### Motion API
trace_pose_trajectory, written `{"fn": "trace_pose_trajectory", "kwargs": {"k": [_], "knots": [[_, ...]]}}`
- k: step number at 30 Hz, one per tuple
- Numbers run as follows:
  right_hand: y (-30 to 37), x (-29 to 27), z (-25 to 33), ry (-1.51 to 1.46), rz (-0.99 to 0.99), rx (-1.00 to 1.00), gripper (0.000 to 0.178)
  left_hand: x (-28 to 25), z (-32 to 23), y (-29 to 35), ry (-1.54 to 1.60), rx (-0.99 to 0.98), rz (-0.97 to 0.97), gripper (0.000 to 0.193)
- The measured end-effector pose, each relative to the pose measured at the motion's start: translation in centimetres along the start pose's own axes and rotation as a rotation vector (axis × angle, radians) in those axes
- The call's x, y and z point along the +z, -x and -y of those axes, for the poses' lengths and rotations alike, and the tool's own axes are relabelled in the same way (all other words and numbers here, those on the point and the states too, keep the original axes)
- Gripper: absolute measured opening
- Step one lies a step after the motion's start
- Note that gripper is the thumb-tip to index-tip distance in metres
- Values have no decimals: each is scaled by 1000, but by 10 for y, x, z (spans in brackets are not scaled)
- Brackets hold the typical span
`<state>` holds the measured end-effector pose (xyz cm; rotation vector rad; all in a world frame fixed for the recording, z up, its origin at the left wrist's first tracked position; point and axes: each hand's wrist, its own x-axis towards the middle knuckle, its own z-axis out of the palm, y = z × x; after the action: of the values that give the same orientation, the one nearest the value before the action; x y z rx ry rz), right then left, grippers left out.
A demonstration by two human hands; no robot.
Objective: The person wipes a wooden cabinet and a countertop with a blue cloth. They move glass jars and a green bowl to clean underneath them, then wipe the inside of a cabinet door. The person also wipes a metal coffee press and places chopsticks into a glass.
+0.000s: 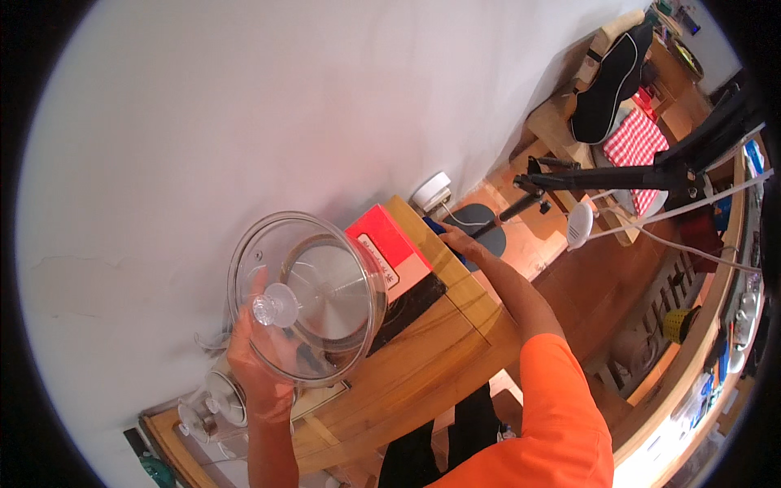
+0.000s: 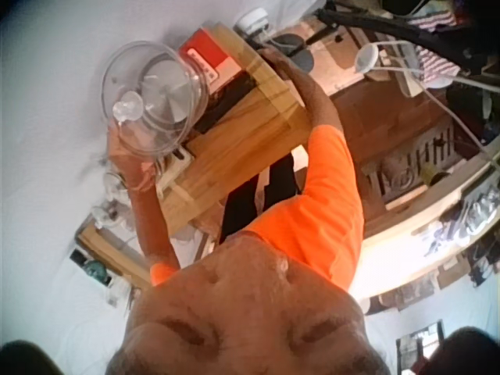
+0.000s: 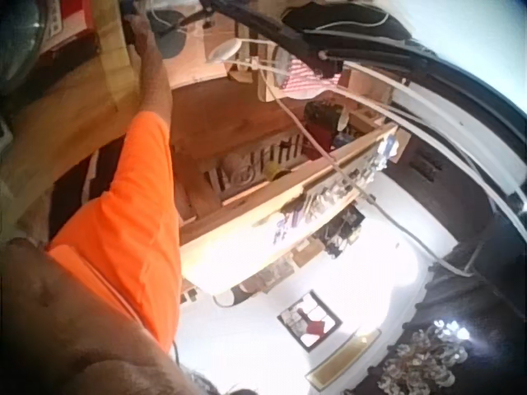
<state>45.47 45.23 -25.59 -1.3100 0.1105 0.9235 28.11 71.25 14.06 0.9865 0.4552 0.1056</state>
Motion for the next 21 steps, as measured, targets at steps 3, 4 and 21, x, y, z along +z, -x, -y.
{"fn": "trace_pose_trajectory", "kwargs": {"k": [3,4,21], "knots": [[29,-30,-59,517,-112,34,52,11,-5,2,42,-49,57,58],[44,-42,-81,682,-113,53,53,10,-4,1,80,-67,32,61],[319,60,-44,-636,-895,-296,52,-4,-1,-9,-85,-101,-72,60]]}}
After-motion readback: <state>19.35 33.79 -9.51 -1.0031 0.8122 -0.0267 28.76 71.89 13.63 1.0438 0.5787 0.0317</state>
